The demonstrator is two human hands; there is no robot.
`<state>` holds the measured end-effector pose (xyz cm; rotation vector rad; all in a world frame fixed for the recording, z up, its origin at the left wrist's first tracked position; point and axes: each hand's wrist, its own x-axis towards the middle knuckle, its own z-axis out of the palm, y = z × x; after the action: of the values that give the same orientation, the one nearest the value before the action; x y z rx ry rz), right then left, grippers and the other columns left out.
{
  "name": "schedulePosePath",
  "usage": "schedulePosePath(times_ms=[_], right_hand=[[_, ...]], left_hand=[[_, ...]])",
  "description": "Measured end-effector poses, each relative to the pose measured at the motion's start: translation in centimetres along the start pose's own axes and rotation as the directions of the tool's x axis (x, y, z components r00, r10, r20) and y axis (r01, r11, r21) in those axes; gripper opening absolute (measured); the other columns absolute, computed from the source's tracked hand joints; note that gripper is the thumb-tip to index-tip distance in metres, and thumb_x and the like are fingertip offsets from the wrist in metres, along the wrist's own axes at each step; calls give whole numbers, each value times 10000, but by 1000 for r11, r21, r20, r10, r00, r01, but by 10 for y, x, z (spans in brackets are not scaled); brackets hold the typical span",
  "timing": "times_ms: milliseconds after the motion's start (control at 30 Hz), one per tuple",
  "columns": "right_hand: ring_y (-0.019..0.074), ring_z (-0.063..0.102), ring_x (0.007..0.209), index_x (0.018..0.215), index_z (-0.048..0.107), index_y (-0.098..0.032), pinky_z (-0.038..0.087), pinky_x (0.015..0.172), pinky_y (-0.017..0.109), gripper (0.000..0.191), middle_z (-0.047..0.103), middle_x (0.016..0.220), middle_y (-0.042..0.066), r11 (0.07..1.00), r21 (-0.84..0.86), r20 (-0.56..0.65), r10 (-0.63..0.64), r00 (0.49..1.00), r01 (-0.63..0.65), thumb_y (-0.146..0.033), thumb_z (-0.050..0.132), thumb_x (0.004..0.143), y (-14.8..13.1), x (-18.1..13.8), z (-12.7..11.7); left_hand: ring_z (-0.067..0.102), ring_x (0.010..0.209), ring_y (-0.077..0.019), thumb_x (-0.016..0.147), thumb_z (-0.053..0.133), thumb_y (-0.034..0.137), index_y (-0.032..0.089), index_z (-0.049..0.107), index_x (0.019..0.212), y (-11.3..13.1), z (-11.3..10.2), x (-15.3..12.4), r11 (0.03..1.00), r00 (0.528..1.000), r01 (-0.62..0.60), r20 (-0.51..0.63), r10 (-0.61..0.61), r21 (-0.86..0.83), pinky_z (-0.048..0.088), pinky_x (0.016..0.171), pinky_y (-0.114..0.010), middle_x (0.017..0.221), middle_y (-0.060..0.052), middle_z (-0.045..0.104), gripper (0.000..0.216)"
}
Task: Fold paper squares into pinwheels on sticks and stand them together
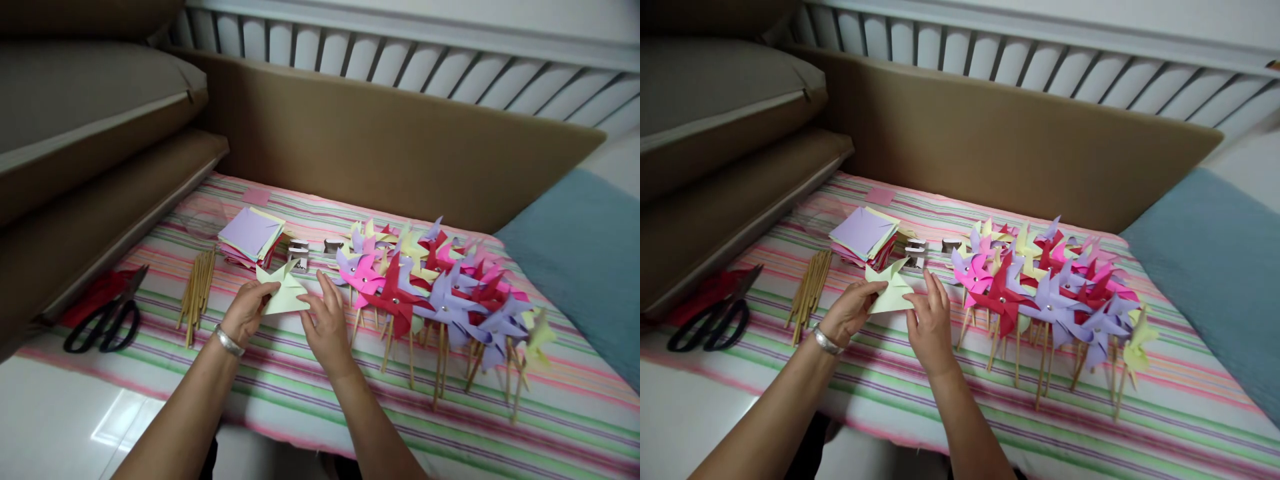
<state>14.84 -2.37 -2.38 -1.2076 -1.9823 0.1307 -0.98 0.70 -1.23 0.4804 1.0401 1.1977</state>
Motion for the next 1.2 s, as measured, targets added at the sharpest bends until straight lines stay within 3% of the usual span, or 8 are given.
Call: schedulePosePath(times_ms=[100,200,600,900,1200], right_hand=[[263,293,1319,885,628,-197,320,1033,487,161,374,1407,95,999,-1,-61,-40,997,40,-114,503,825,3,1,-1],[252,315,1308,865,640,-208,329,1029,473,134,418,1378,84,999,19,-42,-43,998,44,-150,522,837,5,2,-5],[264,323,1304,765,661,-224,315,1025,495,66,449,1369,61,981,140,3,135,991,-134,-222,601,792,10,4,-10],[274,253,1343,713,644,-217,247,1047,512,54,402,1413,53,979,104,4,178,984,-177,-251,643,756,12,3,-5],[270,281,1329,708,638,-208,261,1041,502,62,442,1381,83,976,105,36,189,981,-192,-245,644,757,14,4,-5]], left_hand=[[616,538,-152,539,744,205,83,697,698,-1,0,0,999,1000,-5,-25,6,41,464,537,-233,587,-61,695,206],[615,534,-152,536,734,205,79,697,698,-1,1,0,996,999,-7,-32,10,86,454,535,-234,604,-69,701,209],[589,544,-131,510,751,220,91,710,736,-17,8,1,970,999,-26,31,19,241,412,547,-225,655,-52,704,263],[576,521,-131,509,760,237,103,718,728,-21,17,-5,970,996,6,89,-28,242,391,524,-229,635,-44,700,260],[590,538,-143,516,757,216,104,722,739,-17,17,-7,977,989,26,136,-56,212,406,536,-229,638,-49,703,252]])
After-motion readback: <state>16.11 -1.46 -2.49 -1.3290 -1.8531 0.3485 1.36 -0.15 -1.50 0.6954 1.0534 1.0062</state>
